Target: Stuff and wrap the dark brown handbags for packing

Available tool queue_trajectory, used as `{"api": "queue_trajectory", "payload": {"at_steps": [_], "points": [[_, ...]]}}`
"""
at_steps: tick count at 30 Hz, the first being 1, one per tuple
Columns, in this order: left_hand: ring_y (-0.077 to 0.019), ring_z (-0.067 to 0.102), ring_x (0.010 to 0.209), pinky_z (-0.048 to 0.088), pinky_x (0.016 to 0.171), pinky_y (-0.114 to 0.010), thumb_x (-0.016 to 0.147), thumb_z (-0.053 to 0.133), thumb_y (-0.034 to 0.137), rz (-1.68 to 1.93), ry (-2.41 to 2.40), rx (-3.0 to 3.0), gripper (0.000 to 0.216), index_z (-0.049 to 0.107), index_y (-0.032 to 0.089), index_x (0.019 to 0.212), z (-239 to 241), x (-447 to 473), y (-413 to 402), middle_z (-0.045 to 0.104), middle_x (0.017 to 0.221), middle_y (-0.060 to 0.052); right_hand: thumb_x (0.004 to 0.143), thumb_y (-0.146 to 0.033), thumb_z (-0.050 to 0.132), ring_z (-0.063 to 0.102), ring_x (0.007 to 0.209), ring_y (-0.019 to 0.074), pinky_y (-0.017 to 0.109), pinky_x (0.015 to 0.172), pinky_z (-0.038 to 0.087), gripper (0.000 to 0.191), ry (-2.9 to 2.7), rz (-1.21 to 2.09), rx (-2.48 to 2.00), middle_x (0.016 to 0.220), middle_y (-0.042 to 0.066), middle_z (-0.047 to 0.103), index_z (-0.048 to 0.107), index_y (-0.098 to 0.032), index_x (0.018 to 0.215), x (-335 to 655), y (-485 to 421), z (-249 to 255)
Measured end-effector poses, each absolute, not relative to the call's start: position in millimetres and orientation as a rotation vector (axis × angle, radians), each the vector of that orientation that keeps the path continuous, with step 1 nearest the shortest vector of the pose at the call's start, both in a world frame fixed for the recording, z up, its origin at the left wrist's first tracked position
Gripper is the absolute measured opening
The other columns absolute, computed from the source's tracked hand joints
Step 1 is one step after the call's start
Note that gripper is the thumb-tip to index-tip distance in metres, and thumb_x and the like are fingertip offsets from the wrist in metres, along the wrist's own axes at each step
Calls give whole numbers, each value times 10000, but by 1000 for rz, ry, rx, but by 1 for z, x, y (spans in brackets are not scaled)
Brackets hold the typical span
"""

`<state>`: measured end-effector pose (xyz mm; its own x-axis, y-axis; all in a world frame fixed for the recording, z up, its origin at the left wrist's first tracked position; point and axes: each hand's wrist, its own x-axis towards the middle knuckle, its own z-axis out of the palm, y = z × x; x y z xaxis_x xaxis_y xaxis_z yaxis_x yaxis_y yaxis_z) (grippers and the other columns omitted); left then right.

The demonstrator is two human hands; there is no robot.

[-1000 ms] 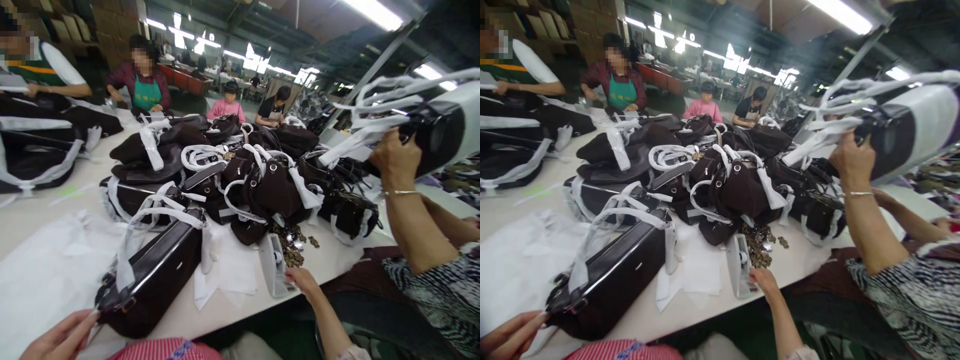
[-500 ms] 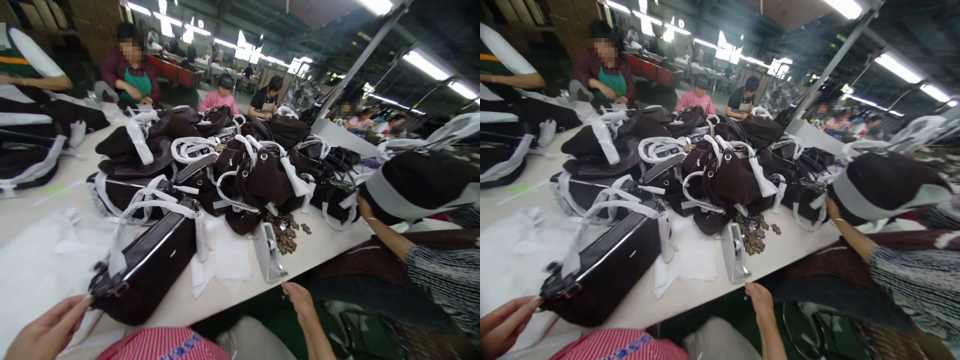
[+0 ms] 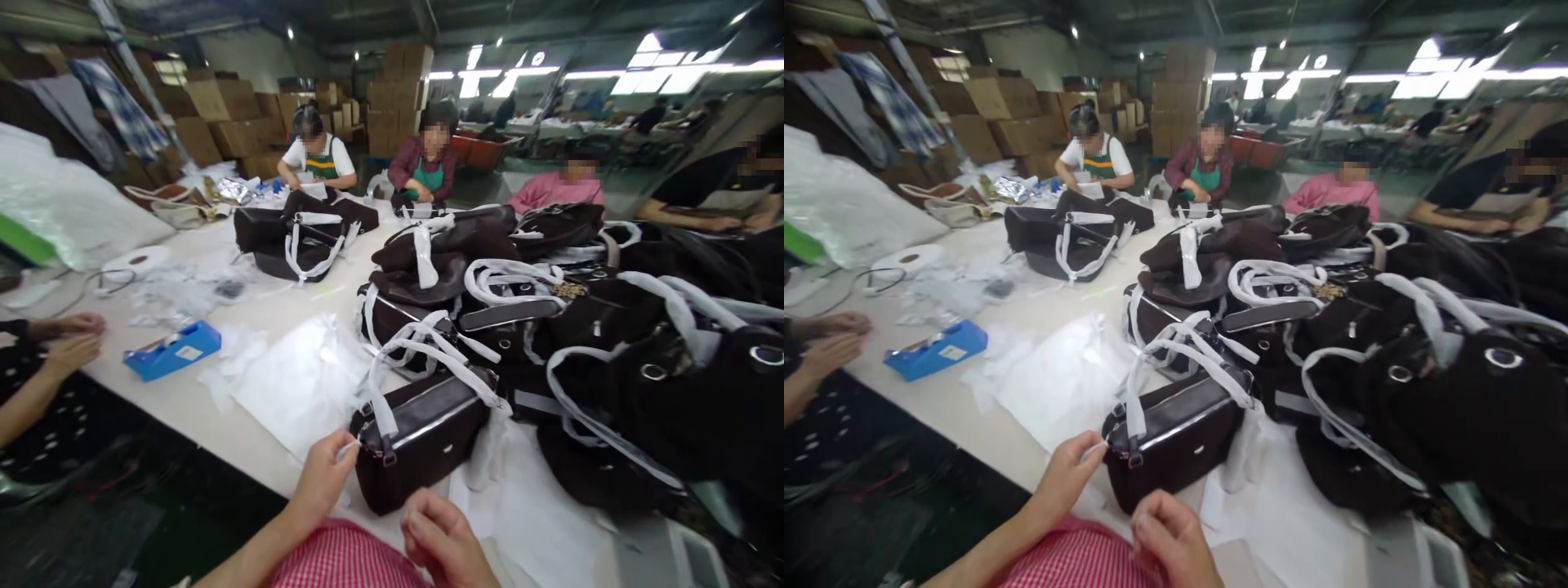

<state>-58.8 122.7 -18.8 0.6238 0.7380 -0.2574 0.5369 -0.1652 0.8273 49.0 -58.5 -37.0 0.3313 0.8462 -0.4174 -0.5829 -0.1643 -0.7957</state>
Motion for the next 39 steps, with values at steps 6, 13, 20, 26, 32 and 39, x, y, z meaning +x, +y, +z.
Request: {"api": "queue_trajectory", "payload": {"at_steps": [6, 13, 20, 26, 32, 39], "points": [[-198, 567, 724, 410, 685, -285, 827, 432, 415, 174, 927, 1799, 287, 549, 184, 705, -23, -63, 120, 603, 700, -30, 745, -592, 688, 315, 522, 78, 231, 511, 223, 450, -396, 1198, -1341, 578, -44, 477, 592, -155, 693, 38, 11, -21], [-199, 580, 727, 386, 666, -283, 788, 447, 356, 86, 850, 1739, 230, 569, 176, 712, -26, -61, 130, 620, 709, -32, 684, -618, 670, 403, 549, 126, 261, 559, 315, 478, -339, 1047, -1633, 531, -15, 499, 572, -162, 580, 31, 20, -31], [-166, 546, 705, 363, 642, -257, 762, 466, 294, 46, 711, 1692, 176, 581, 168, 718, -37, -60, 137, 592, 690, -2, 709, -549, 617, 426, 569, 144, 278, 576, 335, 410, -255, 843, -1837, 536, -15, 494, 555, -174, 559, 17, 23, -37], [-148, 510, 684, 346, 627, -249, 782, 474, 292, 7, 601, 1700, 186, 593, 157, 737, -37, -58, 145, 561, 681, 6, 710, -573, 610, 449, 561, 148, 273, 564, 359, 427, -191, 734, -1870, 532, -13, 510, 564, -176, 559, 14, 22, -43], [-146, 509, 684, 353, 626, -247, 782, 483, 291, -6, 540, 1690, 182, 591, 151, 742, -39, -54, 147, 567, 685, 3, 713, -607, 638, 480, 555, 148, 255, 540, 398, 451, -139, 547, -1798, 535, -18, 524, 590, -179, 577, 6, 23, -49], [-144, 490, 675, 343, 608, -246, 758, 488, 275, -23, 508, 1725, 151, 576, 152, 754, -36, -54, 150, 545, 685, 6, 753, -595, 630, 503, 552, 146, 241, 526, 410, 446, -142, 455, -1793, 556, -9, 575, 632, -169, 618, 0, 26, -57]]}}
